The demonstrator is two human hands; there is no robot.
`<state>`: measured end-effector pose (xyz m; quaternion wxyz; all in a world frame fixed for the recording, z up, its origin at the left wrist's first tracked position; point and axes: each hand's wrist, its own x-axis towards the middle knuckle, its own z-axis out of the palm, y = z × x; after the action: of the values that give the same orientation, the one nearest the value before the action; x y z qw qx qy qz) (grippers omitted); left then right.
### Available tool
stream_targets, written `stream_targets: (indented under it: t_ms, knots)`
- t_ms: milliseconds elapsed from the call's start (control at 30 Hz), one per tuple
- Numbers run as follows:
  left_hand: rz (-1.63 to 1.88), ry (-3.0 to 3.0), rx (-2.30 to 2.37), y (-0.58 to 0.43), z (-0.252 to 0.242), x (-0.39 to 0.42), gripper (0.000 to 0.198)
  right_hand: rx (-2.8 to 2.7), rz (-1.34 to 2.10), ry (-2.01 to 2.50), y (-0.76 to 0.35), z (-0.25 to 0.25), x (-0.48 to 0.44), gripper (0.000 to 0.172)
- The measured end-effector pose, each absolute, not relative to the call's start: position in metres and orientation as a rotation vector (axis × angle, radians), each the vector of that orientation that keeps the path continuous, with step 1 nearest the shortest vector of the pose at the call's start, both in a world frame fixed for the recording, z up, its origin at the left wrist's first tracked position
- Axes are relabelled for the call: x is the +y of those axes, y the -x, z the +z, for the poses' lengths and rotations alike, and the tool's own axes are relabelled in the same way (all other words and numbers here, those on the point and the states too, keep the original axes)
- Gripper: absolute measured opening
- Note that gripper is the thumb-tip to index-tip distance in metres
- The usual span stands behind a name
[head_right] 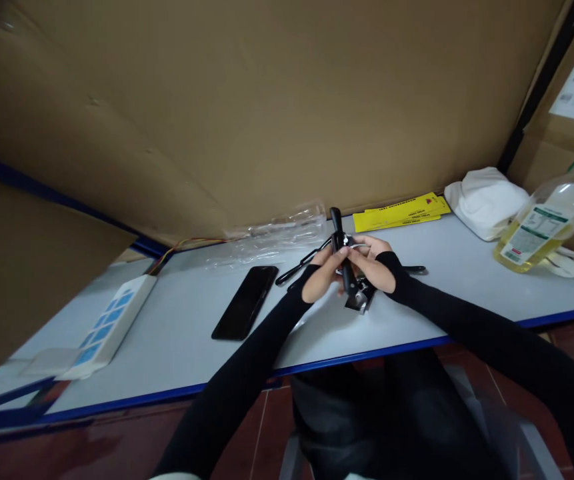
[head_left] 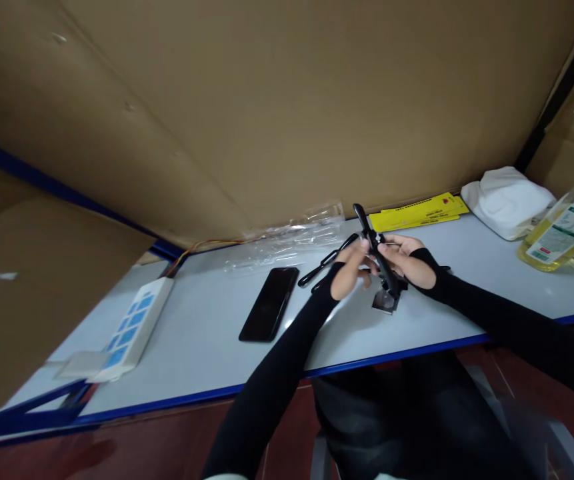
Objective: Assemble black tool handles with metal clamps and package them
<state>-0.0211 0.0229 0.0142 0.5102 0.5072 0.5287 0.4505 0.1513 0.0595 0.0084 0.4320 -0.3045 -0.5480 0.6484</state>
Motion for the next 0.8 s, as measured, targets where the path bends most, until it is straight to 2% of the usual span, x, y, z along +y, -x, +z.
stream_targets:
  t_ms: [133, 267, 400, 567, 700, 800]
  knots:
    - [1.039, -1.078, 1.119, 0.005, 0.008, 0.015, 0.071, -1.607, 1.226, 0.96, -0.15, -0.002, 0.053, 0.053]
    - [1.106, -1.089, 1.108, 0.008, -0.006, 0.016, 0.057, -1.748, 0.793, 1.072, -0.157, 0.002, 0.054, 0.04]
    - [1.229, -1.25, 1.202, 0.0, -0.015, 0.01, 0.05, -1.755, 0.815, 1.002, -0.156, 0.003, 0.054, 0.035]
    - [1.21, -1.28, 1.226, -0.009, -0.014, 0.002, 0.056, -1.755, 0.874, 0.763, -0.157, -0.008, 0.064, 0.019]
    - [1.19, -1.188, 1.128, -0.012, -0.009, 0.002, 0.062, -1.757, 0.856, 0.736, -0.164, -0.002, 0.066, 0.01]
    - [1.223, -1.188, 1.097, -0.011, -0.006, 0.003, 0.061, -1.757, 0.864, 0.766, -0.169, 0.008, 0.062, 0.015]
